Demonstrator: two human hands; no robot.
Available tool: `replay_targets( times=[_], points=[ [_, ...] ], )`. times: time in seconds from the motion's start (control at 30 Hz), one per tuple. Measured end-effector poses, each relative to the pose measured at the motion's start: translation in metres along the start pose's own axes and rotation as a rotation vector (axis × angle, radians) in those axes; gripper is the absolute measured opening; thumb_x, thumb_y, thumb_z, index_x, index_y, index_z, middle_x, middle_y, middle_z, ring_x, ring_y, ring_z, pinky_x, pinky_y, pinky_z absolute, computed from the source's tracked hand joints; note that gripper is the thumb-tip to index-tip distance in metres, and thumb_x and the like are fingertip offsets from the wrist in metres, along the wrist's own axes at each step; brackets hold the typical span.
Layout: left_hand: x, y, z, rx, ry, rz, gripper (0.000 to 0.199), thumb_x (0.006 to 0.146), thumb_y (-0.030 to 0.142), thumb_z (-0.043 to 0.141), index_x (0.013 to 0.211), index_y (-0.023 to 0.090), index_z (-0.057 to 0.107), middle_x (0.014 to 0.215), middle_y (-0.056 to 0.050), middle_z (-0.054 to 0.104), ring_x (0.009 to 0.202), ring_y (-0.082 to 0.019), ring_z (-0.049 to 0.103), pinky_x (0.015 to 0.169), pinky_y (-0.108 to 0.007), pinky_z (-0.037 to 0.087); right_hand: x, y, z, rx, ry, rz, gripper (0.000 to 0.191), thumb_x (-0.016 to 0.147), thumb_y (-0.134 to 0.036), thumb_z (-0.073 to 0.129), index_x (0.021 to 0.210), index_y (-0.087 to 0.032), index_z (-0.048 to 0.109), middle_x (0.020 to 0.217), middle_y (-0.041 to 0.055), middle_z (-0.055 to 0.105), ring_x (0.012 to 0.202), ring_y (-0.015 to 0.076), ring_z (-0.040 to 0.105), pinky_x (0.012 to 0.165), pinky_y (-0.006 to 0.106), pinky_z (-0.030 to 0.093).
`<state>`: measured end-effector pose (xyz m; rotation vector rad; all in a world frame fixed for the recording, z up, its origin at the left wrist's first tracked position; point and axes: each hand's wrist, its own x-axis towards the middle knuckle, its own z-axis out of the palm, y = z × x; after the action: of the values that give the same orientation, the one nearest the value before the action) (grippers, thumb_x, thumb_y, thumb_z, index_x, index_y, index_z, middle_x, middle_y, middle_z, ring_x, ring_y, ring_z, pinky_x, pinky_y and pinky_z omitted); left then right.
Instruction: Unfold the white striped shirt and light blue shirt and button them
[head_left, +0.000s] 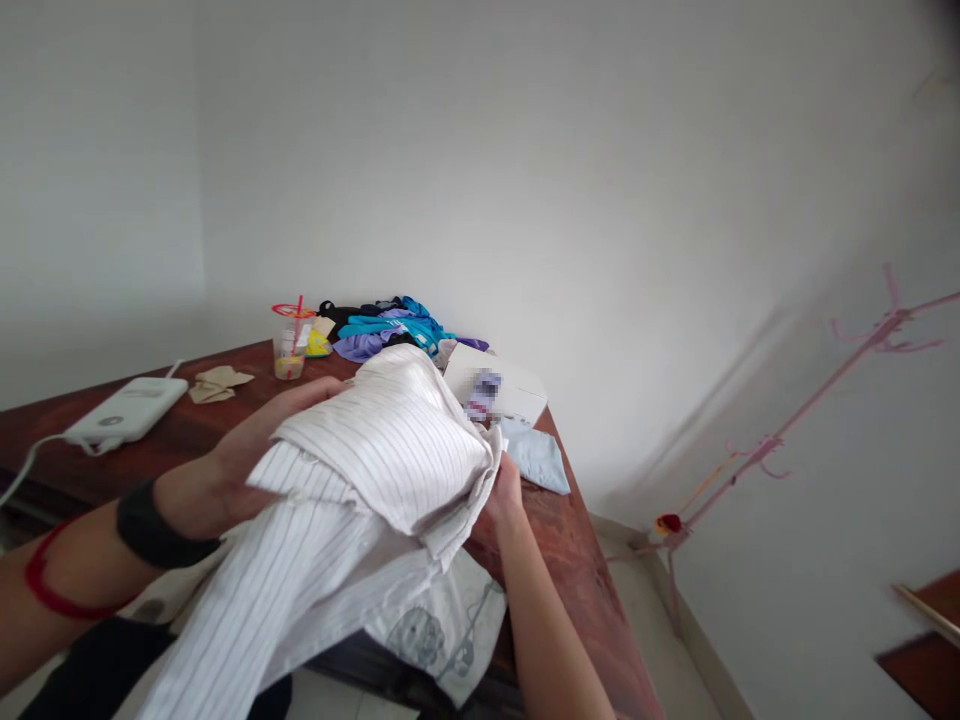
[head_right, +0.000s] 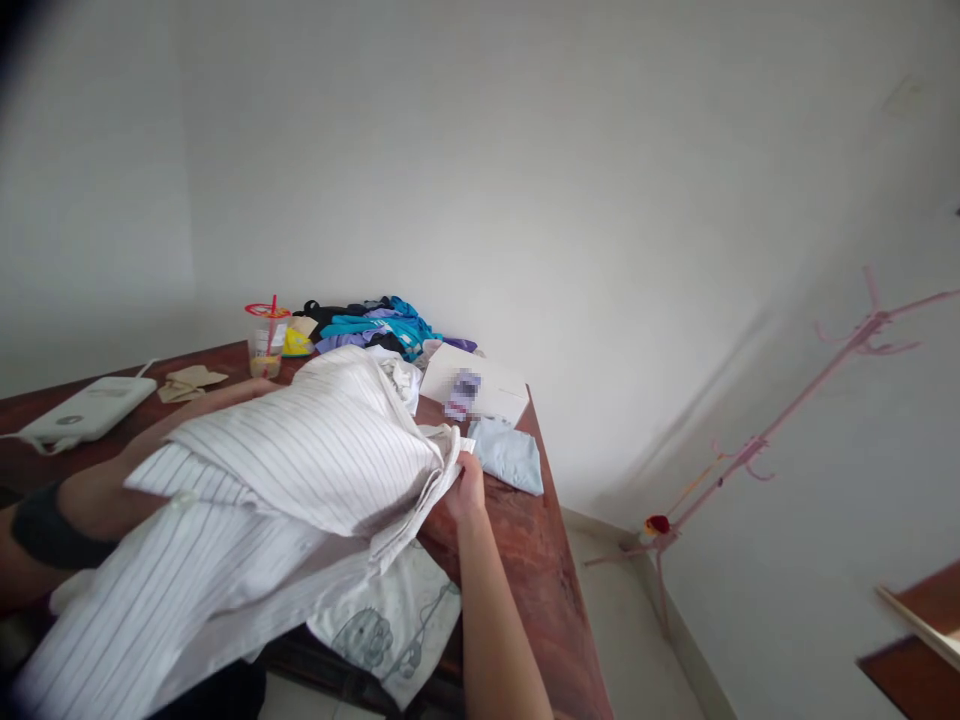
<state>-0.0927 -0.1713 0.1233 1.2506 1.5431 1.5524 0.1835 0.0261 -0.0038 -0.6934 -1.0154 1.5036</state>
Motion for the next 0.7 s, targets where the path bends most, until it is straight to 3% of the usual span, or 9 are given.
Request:
replay_targets(
  times=[0.07,0.17,0.23,0.3,0.33,0.43,0.5,0.6,0.7],
  points=[
    [0.008,-0.005,-0.005,0.079,0.059,-0.001,0.047,0.09,0.054,0.049,0.107,0.014,0.067,0.101,-0.004,0.073,0.102,-0.026,0.066,0.086,-0.036,0.055,0.002,0.004,-0.001,-0.018,0.008,0.004,0.016,0.064,-0.028,0.071,0.077,-0.022,0.065,0.074,-0.0006,0.07,0.069,0.0183,0.065,0.068,0.03,0.055],
    [0.028,-0.023,-0.022,0.488,0.044,0.092,0.045,0.091,0.047,0.051,0.113,0.009,0.063,0.105,-0.006,0.072,0.102,-0.027,0.064,0.093,-0.037,0.051,0.003,0.013,-0.003,-0.113,0.03,0.022,0.017,0.061,-0.024,0.074,0.075,-0.021,0.065,0.068,-0.0022,0.068,0.061,0.0158,0.059,0.06,0.027,0.052],
    [0.034,-0.037,-0.031,0.726,0.031,0.189,0.052,0.092,0.043,0.053,0.13,0.008,0.054,0.123,-0.011,0.067,0.108,-0.029,0.064,0.099,-0.041,0.048,0.003,0.019,-0.005,-0.143,0.083,0.006,0.015,0.062,-0.027,0.074,0.07,-0.021,0.063,0.065,-0.0024,0.065,0.06,0.0155,0.056,0.058,0.027,0.05],
    [0.029,-0.047,-0.03,0.804,-0.026,0.318,0.058,0.094,0.045,0.053,0.141,0.011,0.046,0.141,-0.015,0.058,0.121,-0.031,0.059,0.107,-0.043,0.044,0.003,0.022,-0.008,-0.15,0.136,-0.024,0.014,0.063,-0.027,0.074,0.069,-0.021,0.063,0.067,-0.0024,0.066,0.065,0.0155,0.057,0.062,0.026,0.051],
    [0.024,-0.05,-0.024,0.812,-0.107,0.382,0.059,0.095,0.047,0.053,0.143,0.014,0.046,0.146,-0.015,0.054,0.127,-0.031,0.056,0.11,-0.043,0.041,0.004,0.023,-0.01,-0.157,0.156,-0.036,0.014,0.063,-0.026,0.074,0.07,-0.021,0.063,0.07,-0.0026,0.067,0.068,0.0156,0.058,0.064,0.026,0.051],
    [0.002,-0.056,0.006,0.808,-0.504,0.501,0.054,0.094,0.048,0.059,0.142,0.024,0.055,0.149,-0.009,0.054,0.136,-0.029,0.05,0.118,-0.041,0.033,0.006,0.025,-0.012,-0.19,0.182,-0.055,0.015,0.061,-0.023,0.075,0.07,-0.022,0.063,0.072,-0.003,0.066,0.071,0.0158,0.058,0.068,0.026,0.051],
    [-0.006,-0.062,0.029,0.796,-0.652,0.52,0.056,0.09,0.043,0.067,0.143,0.026,0.057,0.149,-0.009,0.055,0.136,-0.03,0.05,0.118,-0.043,0.033,0.008,0.025,-0.014,-0.212,0.185,-0.063,0.014,0.063,-0.024,0.073,0.067,-0.022,0.06,0.069,-0.0029,0.064,0.07,0.0162,0.057,0.066,0.027,0.05],
    [-0.003,-0.076,0.051,0.809,-0.649,0.527,0.044,0.086,0.024,0.064,0.13,0.024,0.068,0.136,-0.01,0.065,0.126,-0.031,0.058,0.112,-0.044,0.039,0.01,0.025,-0.017,-0.238,0.174,-0.076,0.015,0.064,-0.025,0.071,0.066,-0.023,0.057,0.066,-0.0026,0.062,0.068,0.0167,0.055,0.065,0.029,0.049],
    [0.012,-0.083,0.051,0.772,-0.612,0.476,0.04,0.085,0.01,0.048,0.113,0.022,0.075,0.116,-0.007,0.074,0.11,-0.026,0.066,0.102,-0.037,0.045,0.012,0.028,-0.022,-0.26,0.127,-0.086,0.016,0.064,-0.026,0.071,0.07,-0.023,0.057,0.068,-0.0021,0.064,0.069,0.0171,0.057,0.066,0.029,0.05]
  ],
)
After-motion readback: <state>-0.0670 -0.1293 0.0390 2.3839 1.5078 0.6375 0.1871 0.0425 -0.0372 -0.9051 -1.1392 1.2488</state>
